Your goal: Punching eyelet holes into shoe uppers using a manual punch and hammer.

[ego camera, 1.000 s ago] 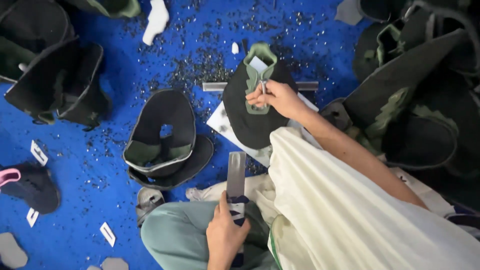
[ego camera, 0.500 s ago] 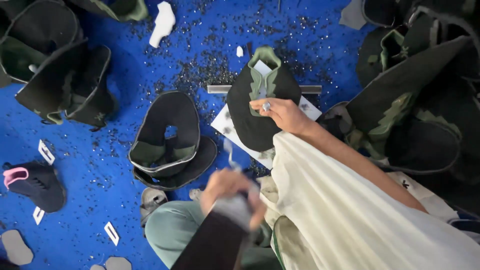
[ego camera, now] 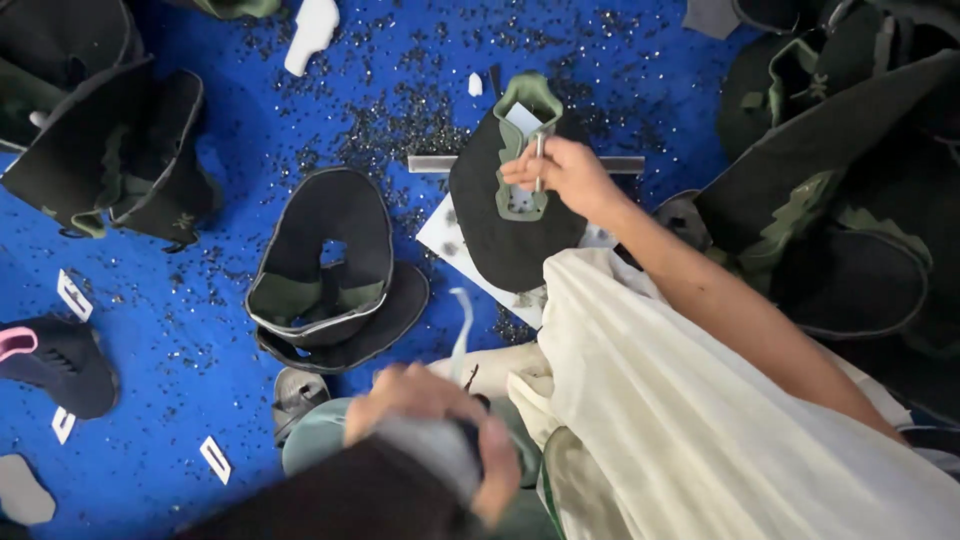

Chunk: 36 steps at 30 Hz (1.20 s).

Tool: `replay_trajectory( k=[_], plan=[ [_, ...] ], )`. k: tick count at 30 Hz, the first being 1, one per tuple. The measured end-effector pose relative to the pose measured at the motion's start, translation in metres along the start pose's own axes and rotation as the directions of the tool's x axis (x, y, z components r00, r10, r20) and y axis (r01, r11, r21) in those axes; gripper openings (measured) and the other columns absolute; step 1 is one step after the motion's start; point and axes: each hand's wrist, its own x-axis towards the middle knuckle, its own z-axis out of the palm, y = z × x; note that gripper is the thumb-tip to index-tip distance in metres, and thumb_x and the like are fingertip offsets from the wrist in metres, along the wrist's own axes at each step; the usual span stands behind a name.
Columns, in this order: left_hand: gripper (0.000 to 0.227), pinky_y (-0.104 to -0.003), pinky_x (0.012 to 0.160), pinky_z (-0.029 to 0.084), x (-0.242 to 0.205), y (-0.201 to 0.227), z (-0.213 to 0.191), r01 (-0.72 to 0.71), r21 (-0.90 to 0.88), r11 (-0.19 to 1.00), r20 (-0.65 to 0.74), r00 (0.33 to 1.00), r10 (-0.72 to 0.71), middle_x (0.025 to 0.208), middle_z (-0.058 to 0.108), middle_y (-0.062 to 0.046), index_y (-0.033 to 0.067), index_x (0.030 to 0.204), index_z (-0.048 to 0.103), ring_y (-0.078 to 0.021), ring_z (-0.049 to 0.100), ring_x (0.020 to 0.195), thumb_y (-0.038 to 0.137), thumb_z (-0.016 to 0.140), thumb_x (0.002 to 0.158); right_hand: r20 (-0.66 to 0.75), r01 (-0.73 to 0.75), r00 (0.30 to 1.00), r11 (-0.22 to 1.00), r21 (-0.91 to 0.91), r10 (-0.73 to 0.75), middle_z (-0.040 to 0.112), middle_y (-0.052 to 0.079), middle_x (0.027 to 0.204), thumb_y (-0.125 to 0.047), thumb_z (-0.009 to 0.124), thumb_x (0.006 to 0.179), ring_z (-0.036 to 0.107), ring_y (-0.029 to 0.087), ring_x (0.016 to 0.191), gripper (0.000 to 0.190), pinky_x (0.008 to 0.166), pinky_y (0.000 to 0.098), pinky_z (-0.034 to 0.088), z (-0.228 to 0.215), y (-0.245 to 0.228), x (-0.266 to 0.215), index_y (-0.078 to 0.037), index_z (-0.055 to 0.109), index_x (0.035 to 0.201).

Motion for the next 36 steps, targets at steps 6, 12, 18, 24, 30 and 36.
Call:
replay_trajectory(
  k=[6,12,18,24,30,36],
  plan=[
    [0.038,-0.033,0.065,0.053,-0.021,-0.082,0.033,0.053,-0.138,0.989,0.003,0.999,-0.053,0.078,0.064,-0.006,0.0109,0.100,0.050,-0.0216,0.064,0.065,0.015,0.077,0.073,0.127,0.307,0.952,0.866,-0.395,-0.279,0.075,0.018,0.119,-0.005,0.053,0.105,0.074,0.024,0.108,0.012,0.092,0.0337,0.060,0.010,-0.003,-0.019,0.004,0.062,0.104],
    [0.035,-0.032,0.064,0.055,-0.034,-0.131,0.048,0.431,0.336,0.838,0.091,0.870,-0.484,0.077,0.070,-0.006,0.0071,0.092,0.062,-0.0214,0.072,0.067,0.015,0.084,0.066,0.039,0.287,0.951,0.833,-0.472,-0.306,0.076,0.017,0.110,-0.007,0.055,0.104,0.075,0.022,0.101,0.017,0.087,0.0350,0.060,0.003,0.001,-0.004,0.002,0.067,0.108],
    [0.037,-0.028,0.061,0.055,-0.010,-0.042,0.024,0.278,0.138,0.951,-0.023,0.960,-0.278,0.069,0.067,-0.004,0.0086,0.090,0.058,-0.0140,0.066,0.059,0.016,0.084,0.065,-0.090,0.066,0.993,0.996,-0.059,-0.072,0.075,0.016,0.112,-0.007,0.052,0.105,0.076,0.023,0.103,0.012,0.090,0.0339,0.063,-0.008,-0.002,0.011,-0.001,0.061,0.100],
    [0.046,-0.034,0.069,0.056,-0.033,-0.131,0.048,0.206,0.122,0.971,0.050,0.976,-0.213,0.083,0.067,-0.011,0.0038,0.099,0.057,-0.0259,0.065,0.074,0.017,0.085,0.065,0.130,0.437,0.886,0.709,-0.554,-0.444,0.075,0.019,0.115,0.003,0.055,0.100,0.074,0.027,0.107,0.017,0.091,0.0353,0.059,0.011,-0.010,-0.014,0.005,0.067,0.112],
    [0.042,-0.033,0.068,0.058,-0.024,-0.086,0.039,0.429,0.359,0.829,0.041,0.880,-0.473,0.078,0.072,-0.008,0.0043,0.098,0.063,-0.0222,0.071,0.070,0.019,0.085,0.065,-0.154,0.229,0.955,0.962,-0.151,-0.252,0.074,0.019,0.107,-0.004,0.049,0.107,0.075,0.027,0.098,0.016,0.086,0.0365,0.063,-0.013,0.009,0.016,0.002,0.063,0.109],
    [0.038,-0.031,0.062,0.055,-0.009,-0.067,0.027,0.177,-0.002,0.984,-0.099,0.979,-0.176,0.074,0.066,-0.006,0.0068,0.090,0.055,-0.0187,0.065,0.063,0.014,0.083,0.066,-0.060,0.256,0.958,0.933,-0.251,-0.279,0.076,0.019,0.110,-0.002,0.050,0.106,0.077,0.025,0.100,0.012,0.087,0.0343,0.063,-0.004,-0.012,0.024,0.003,0.062,0.108]
  ],
)
